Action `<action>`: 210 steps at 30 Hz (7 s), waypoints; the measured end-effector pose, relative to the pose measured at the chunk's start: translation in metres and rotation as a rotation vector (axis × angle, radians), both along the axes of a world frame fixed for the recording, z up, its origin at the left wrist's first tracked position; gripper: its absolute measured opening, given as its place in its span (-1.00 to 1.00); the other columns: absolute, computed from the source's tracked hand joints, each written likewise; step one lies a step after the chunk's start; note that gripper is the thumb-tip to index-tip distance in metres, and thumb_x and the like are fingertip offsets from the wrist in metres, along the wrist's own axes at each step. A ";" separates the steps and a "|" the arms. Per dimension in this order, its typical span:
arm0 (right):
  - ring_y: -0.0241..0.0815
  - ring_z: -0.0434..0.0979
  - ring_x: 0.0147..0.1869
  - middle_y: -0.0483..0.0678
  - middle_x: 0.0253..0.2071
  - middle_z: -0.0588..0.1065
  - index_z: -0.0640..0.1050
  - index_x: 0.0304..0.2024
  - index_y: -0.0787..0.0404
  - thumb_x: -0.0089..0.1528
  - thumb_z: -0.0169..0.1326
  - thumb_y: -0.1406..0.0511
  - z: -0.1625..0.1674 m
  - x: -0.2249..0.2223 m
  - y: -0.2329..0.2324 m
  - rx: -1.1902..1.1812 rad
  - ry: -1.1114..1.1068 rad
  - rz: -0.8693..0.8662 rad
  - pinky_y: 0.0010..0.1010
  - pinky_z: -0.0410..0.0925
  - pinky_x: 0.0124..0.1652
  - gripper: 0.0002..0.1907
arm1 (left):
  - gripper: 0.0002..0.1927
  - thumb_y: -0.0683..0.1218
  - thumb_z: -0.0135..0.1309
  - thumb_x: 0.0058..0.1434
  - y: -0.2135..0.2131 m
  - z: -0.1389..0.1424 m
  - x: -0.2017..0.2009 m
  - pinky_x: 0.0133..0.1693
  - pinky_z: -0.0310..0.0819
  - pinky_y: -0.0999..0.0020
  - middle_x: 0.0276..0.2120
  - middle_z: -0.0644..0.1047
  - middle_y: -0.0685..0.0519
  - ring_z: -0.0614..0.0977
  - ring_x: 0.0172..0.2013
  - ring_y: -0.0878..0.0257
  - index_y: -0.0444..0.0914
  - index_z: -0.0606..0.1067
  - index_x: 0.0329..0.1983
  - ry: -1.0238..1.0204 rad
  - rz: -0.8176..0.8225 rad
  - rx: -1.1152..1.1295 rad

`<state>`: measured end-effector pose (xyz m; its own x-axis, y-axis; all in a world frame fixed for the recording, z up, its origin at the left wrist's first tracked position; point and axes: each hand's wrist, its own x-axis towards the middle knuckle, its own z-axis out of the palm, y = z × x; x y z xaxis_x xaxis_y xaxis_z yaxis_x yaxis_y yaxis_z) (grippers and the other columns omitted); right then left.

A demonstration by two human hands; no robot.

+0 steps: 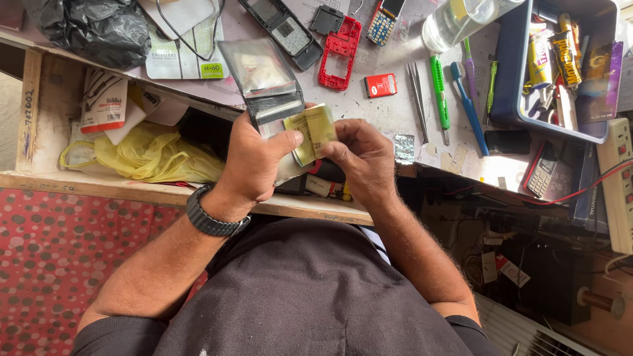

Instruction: The person opens a drawer, retrieves a wallet, and removes cash. They then pick up a disassembled mobile phone and use tweezers to adjust components on the circuit board while repeatedly inserting and removing the battery.

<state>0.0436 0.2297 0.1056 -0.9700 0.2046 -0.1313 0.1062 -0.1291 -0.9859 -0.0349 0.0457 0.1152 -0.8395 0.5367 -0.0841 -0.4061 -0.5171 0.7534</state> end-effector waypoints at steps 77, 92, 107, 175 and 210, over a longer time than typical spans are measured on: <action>-0.34 0.63 -0.23 -0.02 -0.22 0.61 0.53 -0.10 0.28 0.29 0.29 0.56 0.039 -0.045 0.033 0.147 0.261 0.075 -0.59 0.48 -0.31 -0.77 | -0.29 -0.12 0.34 0.17 -0.018 -0.008 -0.006 0.01 0.68 0.13 0.14 0.54 -0.18 0.67 -0.05 0.11 -0.45 0.34 0.33 -0.120 -0.401 0.172; -0.31 0.66 -0.27 -0.09 -0.27 0.61 0.61 -0.20 0.20 0.20 0.31 0.48 0.081 -0.045 0.022 0.726 0.259 0.394 -0.52 0.49 -0.30 -0.83 | -0.33 0.02 0.24 0.23 -0.017 -0.005 -0.005 -0.06 0.67 0.18 0.10 0.56 -0.19 0.68 -0.12 0.10 -0.47 0.37 0.27 -0.043 -0.530 0.136; -0.05 0.58 -0.01 0.03 -0.08 0.53 0.59 -0.08 0.17 0.05 0.38 0.30 0.130 -0.034 0.036 1.020 0.434 0.262 -0.29 0.46 -0.06 -0.60 | -0.39 0.08 -0.17 0.38 -0.002 0.005 0.004 -0.09 0.65 0.12 0.03 0.56 -0.28 0.67 -0.12 0.01 -0.52 0.39 0.25 -0.254 -0.745 0.282; -0.10 0.47 0.26 0.10 0.20 0.42 0.28 0.35 0.31 0.40 0.01 0.14 -0.110 0.269 -0.026 -0.670 -0.252 -0.828 -0.26 0.38 0.22 -0.44 | -0.56 0.19 0.12 0.31 0.050 -0.041 0.101 -0.20 0.58 0.29 -0.23 0.61 -0.04 0.68 -0.23 0.19 -0.30 0.56 -0.14 0.912 -0.902 -0.239; -0.26 0.54 0.00 0.02 -0.07 0.56 0.53 -0.02 0.36 0.51 0.02 0.42 -0.126 0.269 -0.030 0.627 -0.980 -0.183 -0.45 0.43 0.08 -0.90 | -0.76 0.03 0.21 0.20 -0.172 -0.107 0.042 -0.40 0.51 0.26 -0.49 0.62 -0.04 0.67 -0.48 0.13 -0.26 0.63 -0.34 0.539 -0.551 -0.953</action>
<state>0.3126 0.1998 -0.0209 -0.4604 0.6239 -0.6315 0.8840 0.2573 -0.3902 0.0067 -0.1266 0.0078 -0.5688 0.7446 -0.3494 0.0846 0.4755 0.8756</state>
